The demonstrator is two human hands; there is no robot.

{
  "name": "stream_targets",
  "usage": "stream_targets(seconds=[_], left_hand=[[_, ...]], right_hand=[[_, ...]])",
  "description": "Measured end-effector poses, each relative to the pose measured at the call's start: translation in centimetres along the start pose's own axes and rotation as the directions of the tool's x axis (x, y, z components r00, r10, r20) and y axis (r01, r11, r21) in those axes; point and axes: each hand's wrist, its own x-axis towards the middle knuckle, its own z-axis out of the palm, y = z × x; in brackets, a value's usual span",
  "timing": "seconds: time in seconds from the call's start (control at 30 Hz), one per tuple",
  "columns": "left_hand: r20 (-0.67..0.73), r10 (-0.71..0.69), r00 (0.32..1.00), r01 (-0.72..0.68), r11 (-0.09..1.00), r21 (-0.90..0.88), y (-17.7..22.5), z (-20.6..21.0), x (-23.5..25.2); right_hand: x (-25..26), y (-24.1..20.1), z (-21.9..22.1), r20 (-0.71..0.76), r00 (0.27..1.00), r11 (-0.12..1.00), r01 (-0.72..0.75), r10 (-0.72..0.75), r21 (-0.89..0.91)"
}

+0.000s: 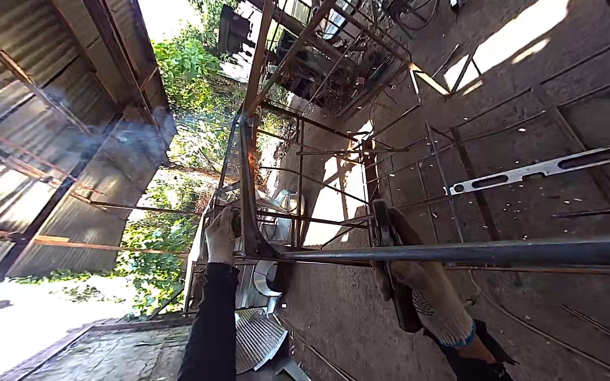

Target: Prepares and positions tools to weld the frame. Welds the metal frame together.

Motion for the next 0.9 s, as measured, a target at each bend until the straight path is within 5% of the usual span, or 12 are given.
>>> stream_targets(seconds=[0.7, 0.9], left_hand=[[0.008, -0.042, 0.999, 0.042, 0.999, -0.013, -0.1, 0.1, 0.1], [0.02, -0.03, 0.999, 0.03, 1.0, -0.009, 0.0, 0.2, -0.1]], right_hand=[[1.0, 0.5, 0.1, 0.091, 0.986, 0.988, -0.148, 0.143, 0.052], [0.8, 0.4, 0.5, 0.06, 0.998, 0.995, 0.001, 0.004, -0.095]])
